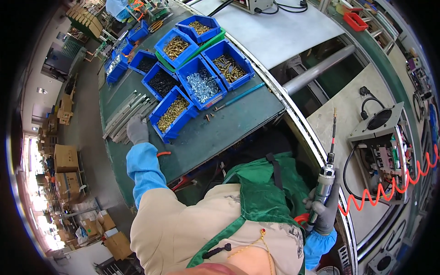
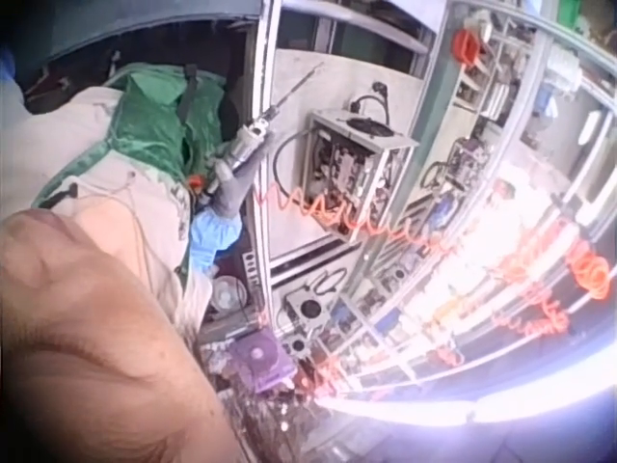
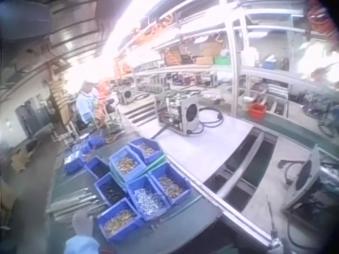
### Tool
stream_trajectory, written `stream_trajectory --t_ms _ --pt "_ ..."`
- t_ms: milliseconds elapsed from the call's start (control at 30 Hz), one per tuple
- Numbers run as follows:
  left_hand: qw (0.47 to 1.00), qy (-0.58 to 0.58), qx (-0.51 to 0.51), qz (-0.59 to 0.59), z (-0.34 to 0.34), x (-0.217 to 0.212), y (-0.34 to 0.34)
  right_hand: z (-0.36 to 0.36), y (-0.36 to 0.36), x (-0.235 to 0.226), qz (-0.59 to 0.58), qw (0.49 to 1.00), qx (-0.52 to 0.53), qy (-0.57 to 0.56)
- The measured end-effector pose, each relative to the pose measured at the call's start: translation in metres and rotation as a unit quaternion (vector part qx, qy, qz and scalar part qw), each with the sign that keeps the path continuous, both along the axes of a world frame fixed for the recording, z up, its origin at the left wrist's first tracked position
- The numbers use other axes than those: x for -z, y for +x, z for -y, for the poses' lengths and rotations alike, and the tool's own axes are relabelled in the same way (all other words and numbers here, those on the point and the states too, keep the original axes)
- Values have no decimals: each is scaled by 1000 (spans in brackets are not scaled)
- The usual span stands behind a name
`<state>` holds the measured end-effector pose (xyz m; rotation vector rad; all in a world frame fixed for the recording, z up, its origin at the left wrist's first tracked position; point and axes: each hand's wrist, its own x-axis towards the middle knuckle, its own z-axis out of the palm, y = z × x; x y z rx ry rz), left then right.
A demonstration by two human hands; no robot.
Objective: Assembling an electronic unit on an assembly line using a power screwdriver and manual component placement.
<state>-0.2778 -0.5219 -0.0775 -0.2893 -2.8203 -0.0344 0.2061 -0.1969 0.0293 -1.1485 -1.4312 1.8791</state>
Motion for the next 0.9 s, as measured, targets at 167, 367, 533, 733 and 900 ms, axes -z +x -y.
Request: stream_trajectory --t_ms 167,367,533,733,900 --pt "1000 8 13 -9 2 0 8 0 3 0 6 1000 -2 1" --pt "927 290 225 74 -72 -73 40 1 7 -2 19 1000 4 5" --pt "872 180 426 161 -157 -82 33 0 6 -6 18 1000 2 -19" --pt "867 -300 337 209 -253 -78 21 3 14 -8 39 999 19 1" --pt "886 -170 396 172 -257 -41 -8 -2 39 6 13 999 36 -22"
